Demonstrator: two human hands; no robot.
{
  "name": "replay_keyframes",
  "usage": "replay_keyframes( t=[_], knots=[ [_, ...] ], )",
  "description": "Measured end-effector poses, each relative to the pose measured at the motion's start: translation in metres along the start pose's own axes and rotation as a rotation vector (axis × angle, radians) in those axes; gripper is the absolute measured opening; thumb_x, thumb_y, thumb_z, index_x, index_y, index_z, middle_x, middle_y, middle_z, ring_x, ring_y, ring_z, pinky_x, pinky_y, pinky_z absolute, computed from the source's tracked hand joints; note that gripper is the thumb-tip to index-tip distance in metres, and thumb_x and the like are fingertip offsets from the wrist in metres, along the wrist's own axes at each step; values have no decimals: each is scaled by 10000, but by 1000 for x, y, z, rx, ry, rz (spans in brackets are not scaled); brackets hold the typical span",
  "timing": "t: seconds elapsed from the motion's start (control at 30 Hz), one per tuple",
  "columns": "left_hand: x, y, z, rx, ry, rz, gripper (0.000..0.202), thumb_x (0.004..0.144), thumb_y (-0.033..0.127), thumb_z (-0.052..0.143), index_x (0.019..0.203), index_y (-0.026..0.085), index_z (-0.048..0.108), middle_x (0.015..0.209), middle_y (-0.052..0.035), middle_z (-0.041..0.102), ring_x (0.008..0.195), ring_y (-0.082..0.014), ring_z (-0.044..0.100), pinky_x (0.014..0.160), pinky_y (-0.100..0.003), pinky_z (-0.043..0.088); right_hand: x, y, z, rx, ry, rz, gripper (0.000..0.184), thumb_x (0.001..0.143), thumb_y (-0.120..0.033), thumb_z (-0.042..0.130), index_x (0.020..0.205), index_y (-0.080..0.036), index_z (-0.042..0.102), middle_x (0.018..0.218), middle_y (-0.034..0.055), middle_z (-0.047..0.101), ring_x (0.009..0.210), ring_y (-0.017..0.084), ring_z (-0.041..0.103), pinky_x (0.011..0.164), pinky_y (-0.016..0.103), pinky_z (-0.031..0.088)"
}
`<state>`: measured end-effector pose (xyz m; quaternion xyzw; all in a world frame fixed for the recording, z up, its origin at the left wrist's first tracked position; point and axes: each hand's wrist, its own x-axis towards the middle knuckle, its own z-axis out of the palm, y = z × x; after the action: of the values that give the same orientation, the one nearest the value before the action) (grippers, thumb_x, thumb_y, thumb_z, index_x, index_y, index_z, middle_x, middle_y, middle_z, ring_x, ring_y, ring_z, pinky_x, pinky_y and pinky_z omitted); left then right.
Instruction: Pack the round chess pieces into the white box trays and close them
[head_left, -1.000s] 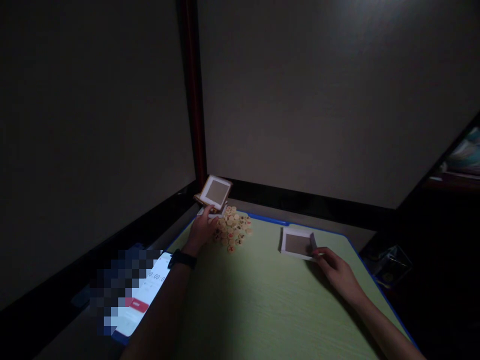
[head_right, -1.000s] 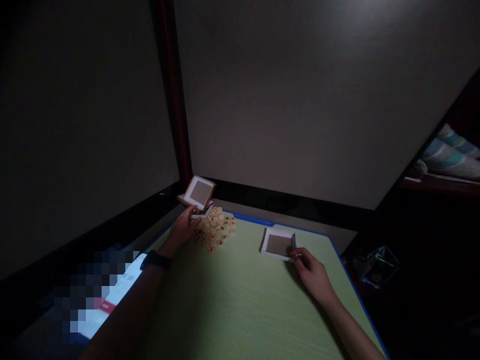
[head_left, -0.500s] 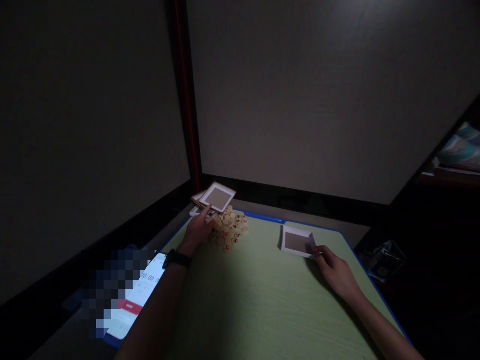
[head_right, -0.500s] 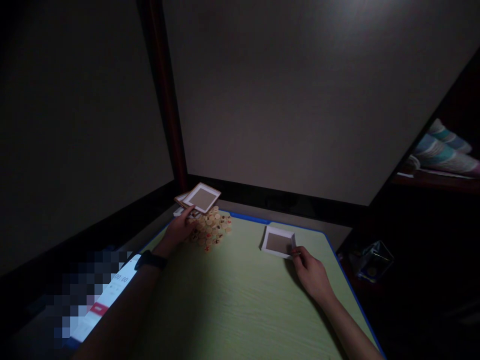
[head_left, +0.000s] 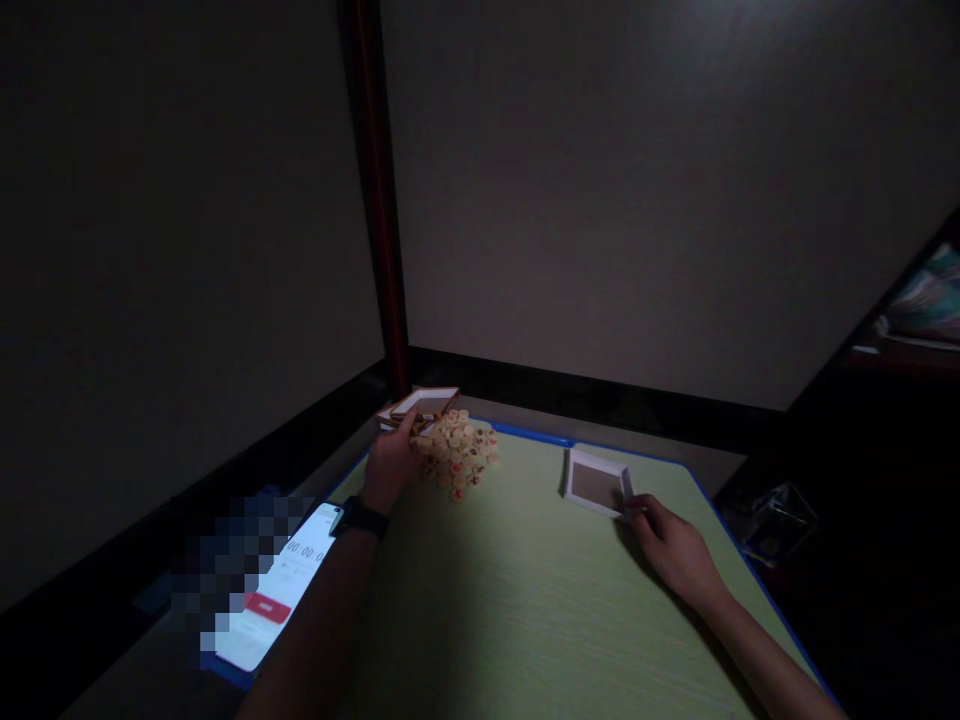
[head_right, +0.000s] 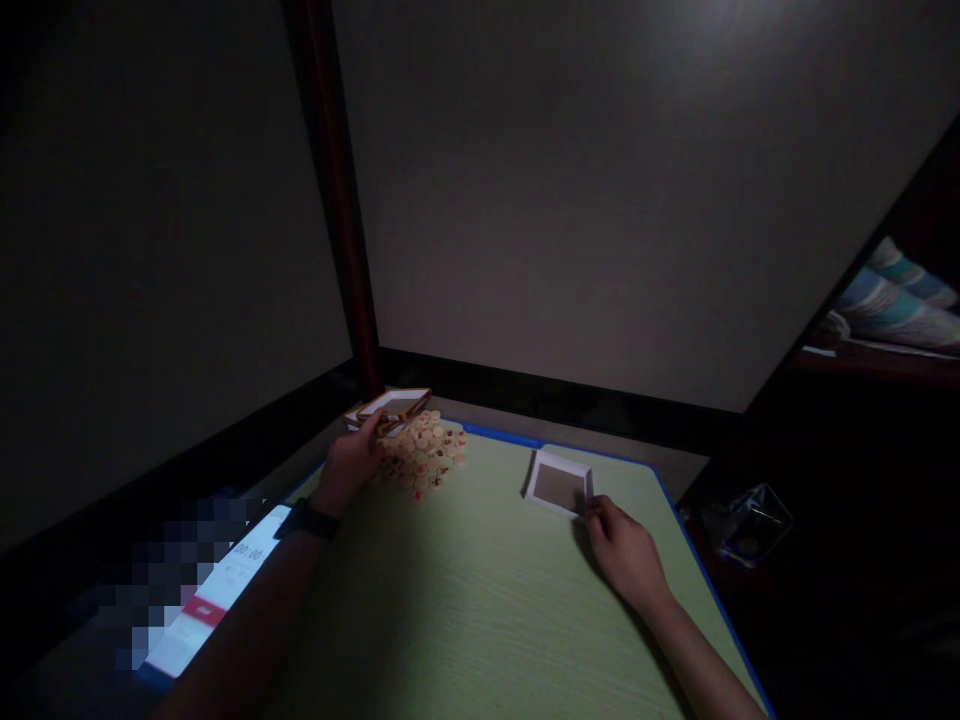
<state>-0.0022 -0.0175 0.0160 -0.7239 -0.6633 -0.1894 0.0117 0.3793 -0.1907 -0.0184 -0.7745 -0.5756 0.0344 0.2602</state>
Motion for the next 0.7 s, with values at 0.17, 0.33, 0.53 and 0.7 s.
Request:
replay_keyframes(
  t=[0.17, 0.33, 0.53, 0.7],
  knots=[
    [3, -4, 7, 0, 50, 73, 613, 872, 145, 513, 1483, 164, 462, 1180, -146, 715, 1068, -243, 677, 959, -312, 492, -3, 0, 0, -65, 68, -14, 406, 910, -439, 330, 1027, -218, 649, 950, 116, 766, 791, 270, 723, 705, 349, 510],
    [7, -10, 16, -84, 113, 105, 631, 837, 130, 528, 1465, 164, 479, 1234, -143, 680, 1125, -257, 644, 1009, -341, 480, 3, -31, 2, -10, 125, -245, 358, 936, -351, 359, 1021, -199, 671, 1038, 111, 737, 860, 237, 700, 777, 340, 512],
    [10, -14, 18, -126, 138, 107, 708, 784, 134, 564, 1480, 139, 434, 1264, -153, 660, 1163, -276, 623, 1033, -357, 471, 48, -120, 36, 21, -176, -525, 359, 875, -136, 494, 1181, -172, 679, 1174, 126, 684, 1000, 216, 656, 885, 300, 475],
    [9, -12, 15, -150, 130, 70, 692, 793, 146, 563, 1472, 117, 433, 1276, -178, 644, 1176, -304, 610, 1024, -378, 468, 82, -164, 67, -47, -308, -542, 393, 872, -137, 541, 1248, -164, 653, 1212, 140, 661, 1047, 227, 635, 898, 289, 448]
  ],
)
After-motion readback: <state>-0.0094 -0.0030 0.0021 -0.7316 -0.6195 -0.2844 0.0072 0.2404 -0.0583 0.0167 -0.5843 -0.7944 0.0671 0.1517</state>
